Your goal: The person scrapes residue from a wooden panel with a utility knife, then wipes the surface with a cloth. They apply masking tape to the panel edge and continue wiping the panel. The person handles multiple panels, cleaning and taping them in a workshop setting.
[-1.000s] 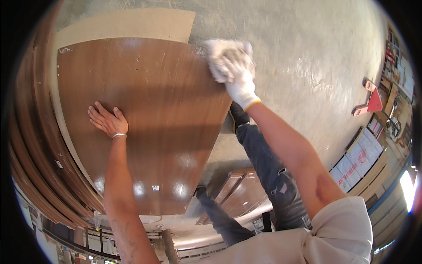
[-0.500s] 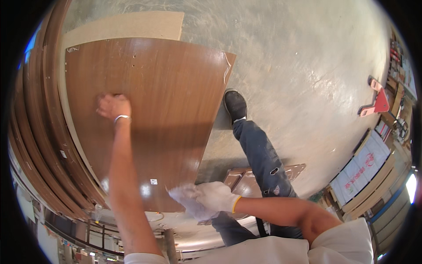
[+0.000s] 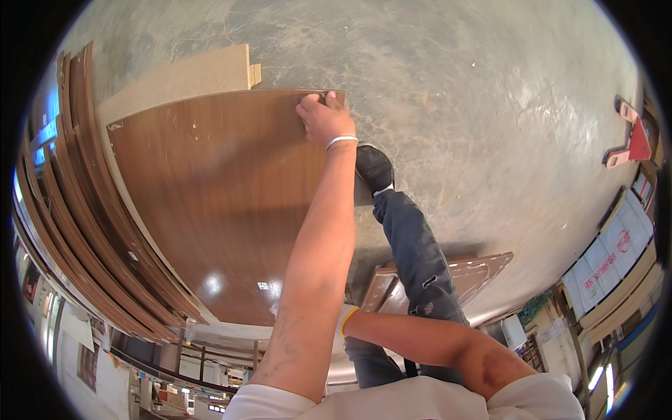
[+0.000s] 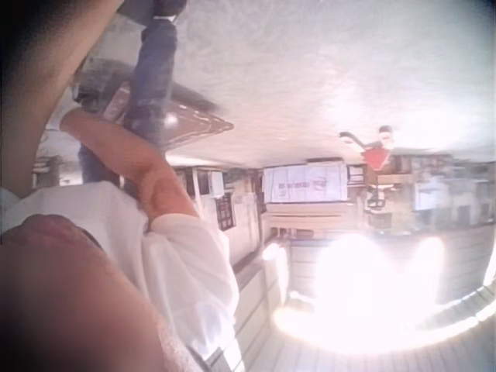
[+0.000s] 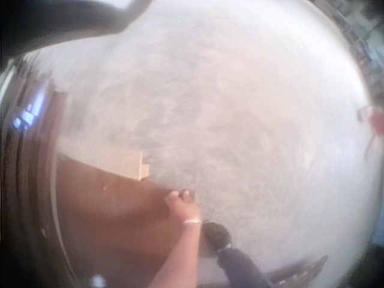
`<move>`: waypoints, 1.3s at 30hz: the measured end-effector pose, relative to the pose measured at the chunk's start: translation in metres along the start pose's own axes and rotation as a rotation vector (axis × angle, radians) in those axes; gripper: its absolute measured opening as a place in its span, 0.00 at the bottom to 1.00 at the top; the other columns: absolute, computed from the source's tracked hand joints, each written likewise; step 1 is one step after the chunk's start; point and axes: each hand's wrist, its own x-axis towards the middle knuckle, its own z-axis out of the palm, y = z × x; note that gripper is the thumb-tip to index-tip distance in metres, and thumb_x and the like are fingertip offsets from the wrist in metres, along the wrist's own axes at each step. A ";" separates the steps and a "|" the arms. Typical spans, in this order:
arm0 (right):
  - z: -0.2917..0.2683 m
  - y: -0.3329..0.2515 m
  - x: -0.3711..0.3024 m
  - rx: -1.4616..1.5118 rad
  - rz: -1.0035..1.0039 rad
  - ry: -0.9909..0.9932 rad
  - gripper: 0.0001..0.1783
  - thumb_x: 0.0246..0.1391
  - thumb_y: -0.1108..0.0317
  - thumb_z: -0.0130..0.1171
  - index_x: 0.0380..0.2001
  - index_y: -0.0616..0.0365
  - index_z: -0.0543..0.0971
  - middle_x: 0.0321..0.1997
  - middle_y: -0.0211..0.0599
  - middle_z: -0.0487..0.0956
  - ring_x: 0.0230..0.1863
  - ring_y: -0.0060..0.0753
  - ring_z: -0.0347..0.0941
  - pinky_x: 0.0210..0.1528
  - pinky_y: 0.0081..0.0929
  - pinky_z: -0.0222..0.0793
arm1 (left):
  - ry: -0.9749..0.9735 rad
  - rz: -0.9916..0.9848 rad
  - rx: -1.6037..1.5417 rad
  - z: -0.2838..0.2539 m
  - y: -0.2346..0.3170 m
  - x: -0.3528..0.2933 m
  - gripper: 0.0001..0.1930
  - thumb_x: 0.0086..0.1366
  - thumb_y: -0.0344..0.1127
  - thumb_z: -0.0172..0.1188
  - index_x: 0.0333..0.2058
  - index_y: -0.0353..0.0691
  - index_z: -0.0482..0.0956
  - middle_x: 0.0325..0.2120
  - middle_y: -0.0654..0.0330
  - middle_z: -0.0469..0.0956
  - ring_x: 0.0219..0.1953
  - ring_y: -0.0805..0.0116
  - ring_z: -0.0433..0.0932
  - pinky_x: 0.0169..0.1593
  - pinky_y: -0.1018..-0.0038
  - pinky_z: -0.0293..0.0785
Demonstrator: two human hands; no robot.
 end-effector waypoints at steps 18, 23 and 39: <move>0.002 0.010 0.007 1.041 0.006 -0.185 0.13 0.67 0.58 0.53 0.41 0.48 0.85 0.41 0.31 0.85 0.45 0.41 0.81 0.41 0.42 0.76 | -0.618 1.110 0.180 0.048 0.016 -0.129 0.10 0.64 0.27 0.55 0.44 0.35 0.78 0.37 0.44 0.82 0.42 0.42 0.83 0.46 0.48 0.78; 0.000 -0.021 0.009 -1.234 -0.123 -0.009 0.12 0.67 0.58 0.53 0.41 0.47 0.84 0.42 0.30 0.85 0.46 0.40 0.80 0.41 0.41 0.75 | -0.311 0.687 -0.055 0.030 -0.017 -0.074 0.03 0.67 0.28 0.54 0.39 0.38 0.75 0.34 0.44 0.79 0.39 0.38 0.80 0.42 0.48 0.76; 0.016 0.031 0.030 -3.506 -0.378 0.077 0.16 0.68 0.55 0.50 0.49 0.49 0.80 0.49 0.26 0.82 0.53 0.36 0.75 0.47 0.39 0.73 | -0.012 0.434 0.136 0.010 -0.029 -0.003 0.11 0.69 0.40 0.66 0.41 0.42 0.76 0.45 0.54 0.78 0.44 0.48 0.81 0.43 0.47 0.76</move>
